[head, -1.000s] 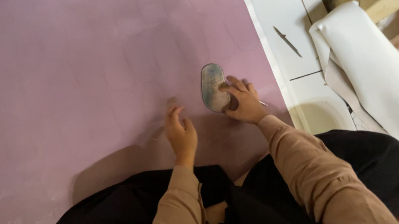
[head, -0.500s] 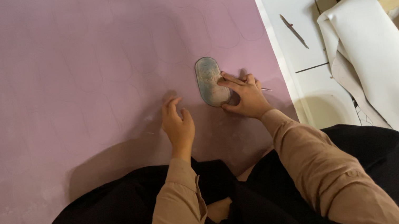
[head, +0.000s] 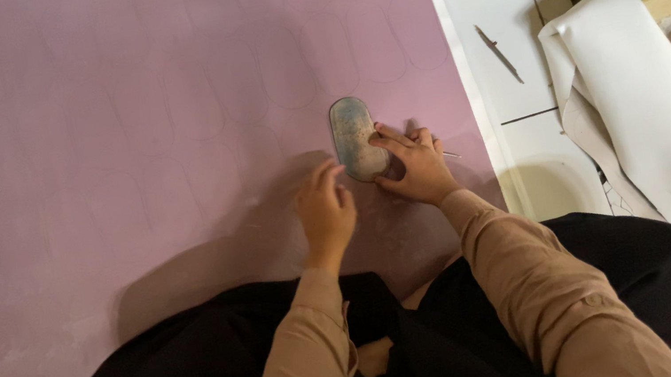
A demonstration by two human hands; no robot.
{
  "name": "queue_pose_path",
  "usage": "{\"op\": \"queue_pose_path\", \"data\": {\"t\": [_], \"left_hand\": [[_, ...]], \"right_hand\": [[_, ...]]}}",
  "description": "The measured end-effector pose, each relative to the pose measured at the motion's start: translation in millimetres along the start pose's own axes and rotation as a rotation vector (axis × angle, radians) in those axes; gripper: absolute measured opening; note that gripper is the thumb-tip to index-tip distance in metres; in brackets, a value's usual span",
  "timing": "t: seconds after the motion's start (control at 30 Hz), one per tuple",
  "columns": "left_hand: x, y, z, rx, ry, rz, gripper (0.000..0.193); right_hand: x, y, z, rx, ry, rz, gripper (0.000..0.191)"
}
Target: The person sits on the floor and traces around a shoe insole on a pink mat with a pen, then trims and cuts along the insole edges by hand, turning the insole as they work along its outline.
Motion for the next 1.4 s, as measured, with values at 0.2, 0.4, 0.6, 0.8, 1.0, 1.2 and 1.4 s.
{"op": "queue_pose_path", "data": {"t": [0.2,0.4,0.6,0.8,1.0,1.2,1.4], "left_hand": [[-16.4,39.6,-29.3,-0.203,-0.09,-0.27,0.057],[-33.4,43.4,-38.6,-0.278,-0.297,-0.164,0.069],[-31.9,31.7,-51.4,-0.354,-0.48,-0.143,0.072],[-18.1,40.8,-74.3,-0.345,-0.286,-0.214,0.077],[-19.4,37.8,-79.6,-0.352,-0.425,-0.077,0.087],[-20.2,28.2,-75.8,-0.182,-0.406,0.008,0.057],[-26.9,27.7,-74.0,-0.353,-0.708,-0.035,0.028]], "right_hand": [[0.2,5.4,-2.5,0.053,0.01,0.002,0.073],[-4.6,13.4,-6.6,0.078,0.047,0.071,0.071],[-22.8,35.8,22.8,-0.277,0.424,-0.124,0.052],[-28.7,-2.1,48.7,0.022,0.418,-0.091,0.013],[-45.9,-46.6,26.2,0.184,0.285,0.259,0.02],[-60.6,-52.2,-1.5,-0.027,-0.044,0.13,0.02],[-100.1,-68.1,-1.0,0.218,0.064,0.194,0.019]]}}
Point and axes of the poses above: each hand's wrist, its own x-axis away from the middle knuckle, its own z-axis out of the back of the hand, y = z × x, the point moved 3 cm from there along -x, towards the middle knuckle, and after that the axes turned 6 degrees about z, right-handed, at the moved point
